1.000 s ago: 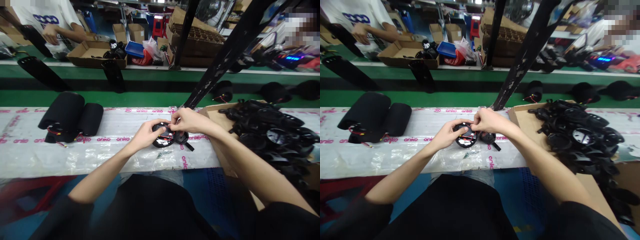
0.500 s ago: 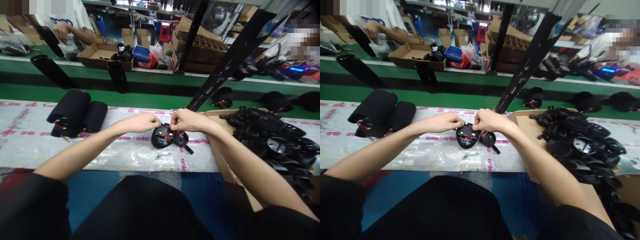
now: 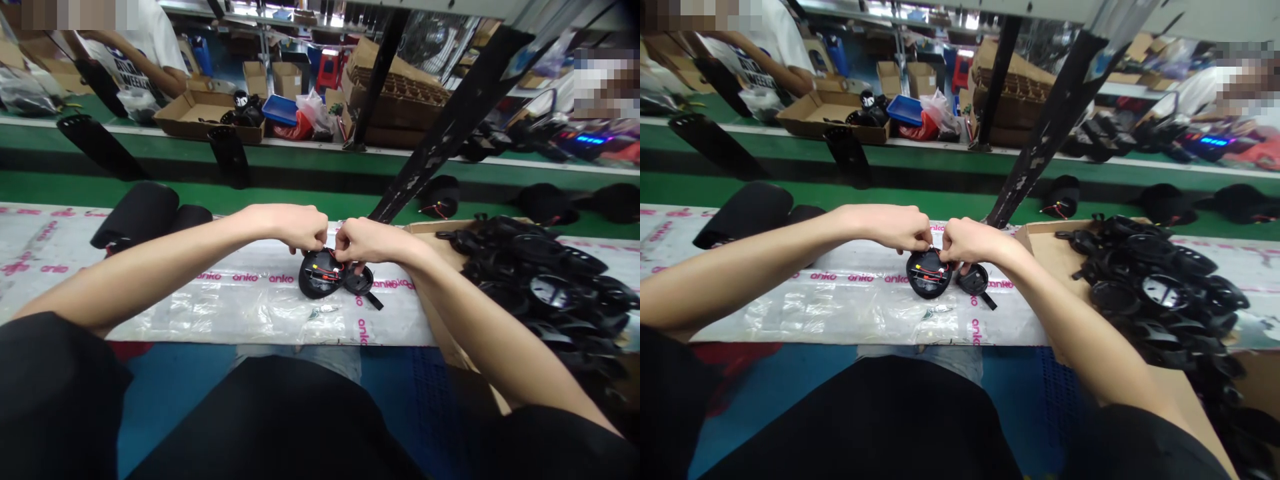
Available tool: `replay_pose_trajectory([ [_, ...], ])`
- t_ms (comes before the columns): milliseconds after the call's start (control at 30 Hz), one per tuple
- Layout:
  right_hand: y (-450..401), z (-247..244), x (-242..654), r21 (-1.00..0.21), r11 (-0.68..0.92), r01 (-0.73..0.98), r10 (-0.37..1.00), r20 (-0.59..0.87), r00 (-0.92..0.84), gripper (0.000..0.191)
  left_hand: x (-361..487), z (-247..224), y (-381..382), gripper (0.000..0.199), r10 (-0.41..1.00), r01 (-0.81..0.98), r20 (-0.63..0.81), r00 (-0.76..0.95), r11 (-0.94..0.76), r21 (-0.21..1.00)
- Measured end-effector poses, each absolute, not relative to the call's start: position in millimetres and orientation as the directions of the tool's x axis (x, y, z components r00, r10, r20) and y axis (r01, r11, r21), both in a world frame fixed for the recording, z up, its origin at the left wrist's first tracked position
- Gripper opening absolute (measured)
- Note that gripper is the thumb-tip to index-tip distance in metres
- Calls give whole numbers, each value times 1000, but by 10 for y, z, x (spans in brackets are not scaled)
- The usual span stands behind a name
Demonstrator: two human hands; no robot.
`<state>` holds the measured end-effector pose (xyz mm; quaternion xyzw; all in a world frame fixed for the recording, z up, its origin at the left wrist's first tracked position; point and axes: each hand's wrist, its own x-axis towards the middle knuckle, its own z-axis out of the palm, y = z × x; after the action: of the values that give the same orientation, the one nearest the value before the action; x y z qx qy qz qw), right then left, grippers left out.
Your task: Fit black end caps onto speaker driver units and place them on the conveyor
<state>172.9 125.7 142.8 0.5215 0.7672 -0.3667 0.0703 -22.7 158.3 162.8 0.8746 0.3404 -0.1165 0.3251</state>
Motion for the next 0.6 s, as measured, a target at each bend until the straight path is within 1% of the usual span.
replay_pose_trajectory([
  [100, 1259, 1448, 1723, -471, 191, 861, 733, -515, -445, 10, -257, 1568, 1573, 20, 498, 618, -368, 785, -670, 412],
  [200, 1259, 1465, 1714, -450, 218, 866, 734, -509, -449, 14, -209, 1556, 1551, 19, 477, 555, -302, 826, -784, 280],
  [267, 1256, 1473, 1711, -442, 234, 866, 739, -498, -454, 17, -127, 1582, 1532, 15, 473, 533, -290, 832, -825, 185],
  [333, 1252, 1481, 1713, -443, 239, 864, 738, -496, -458, 17, -31, 1612, 1517, 14, 483, 532, -296, 824, -839, 113],
  [400, 1247, 1486, 1719, -457, 225, 861, 734, -501, -458, 12, 47, 1623, 1514, 16, 493, 535, -291, 820, -841, 84],
  [467, 1239, 1488, 1725, -473, 203, 857, 735, -506, -453, 9, 85, 1606, 1529, 18, 493, 535, -287, 821, -841, 86],
  [600, 1216, 1473, 1720, -481, 173, 860, 755, -496, -429, 12, 65, 1545, 1581, 21, 444, 486, -284, 850, -868, 99],
])
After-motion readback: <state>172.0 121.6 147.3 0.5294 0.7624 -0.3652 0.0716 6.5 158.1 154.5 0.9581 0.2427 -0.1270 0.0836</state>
